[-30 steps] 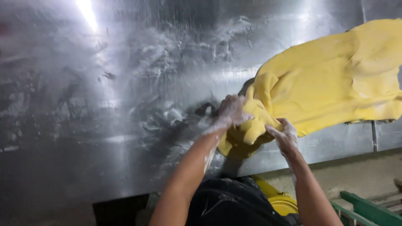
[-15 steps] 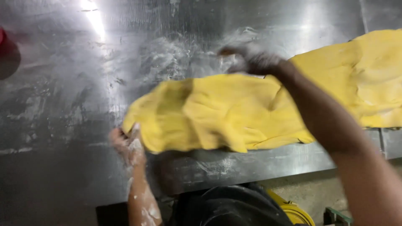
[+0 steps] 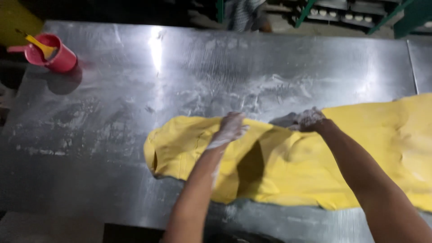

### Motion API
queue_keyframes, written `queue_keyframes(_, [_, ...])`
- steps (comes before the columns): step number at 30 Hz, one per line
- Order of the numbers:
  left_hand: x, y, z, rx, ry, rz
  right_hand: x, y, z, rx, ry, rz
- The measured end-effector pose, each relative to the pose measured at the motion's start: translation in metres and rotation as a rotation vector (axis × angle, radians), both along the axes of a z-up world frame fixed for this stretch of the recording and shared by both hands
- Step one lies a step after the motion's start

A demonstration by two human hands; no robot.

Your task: Manually flattening and stretching a large block of dough into an elongated sheet across a stainless steel work table.

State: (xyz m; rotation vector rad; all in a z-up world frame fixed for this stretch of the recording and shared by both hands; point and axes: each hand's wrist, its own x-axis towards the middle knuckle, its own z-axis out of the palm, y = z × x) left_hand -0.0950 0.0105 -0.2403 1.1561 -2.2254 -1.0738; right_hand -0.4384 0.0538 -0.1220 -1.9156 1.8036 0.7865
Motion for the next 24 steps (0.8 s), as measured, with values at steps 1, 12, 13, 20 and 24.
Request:
queue_keyframes(1, [-0.019,-0.011,0.015,0.022,-0.084,-0.060,0.007,-0.006,0.019,0.106,0.066,0.067])
queue_keyframes(12, [-0.096,-0.006,0.081,0.308,-0.593,-0.688,-0.073,0.007,-0.031,0.304,-0.450,-0.084])
queue_keyframes(13, [-0.091,-0.006,0.079,0.261,-0.505,-0.650,-0.077,-0.002,-0.013,0.299,-0.459,-0.111])
queue_keyframes(20, [-0.034,-0.078,0.099,0.725,0.319,-0.126,-0.175,-0.083,0.078,-0.066,-0.761,-0.429])
queue_keyframes(24, [-0.044,-0.096,0.120,-0.008,-0.159,0.049,-0.133,-0.075,0.087,-0.348,-0.261,-0.451])
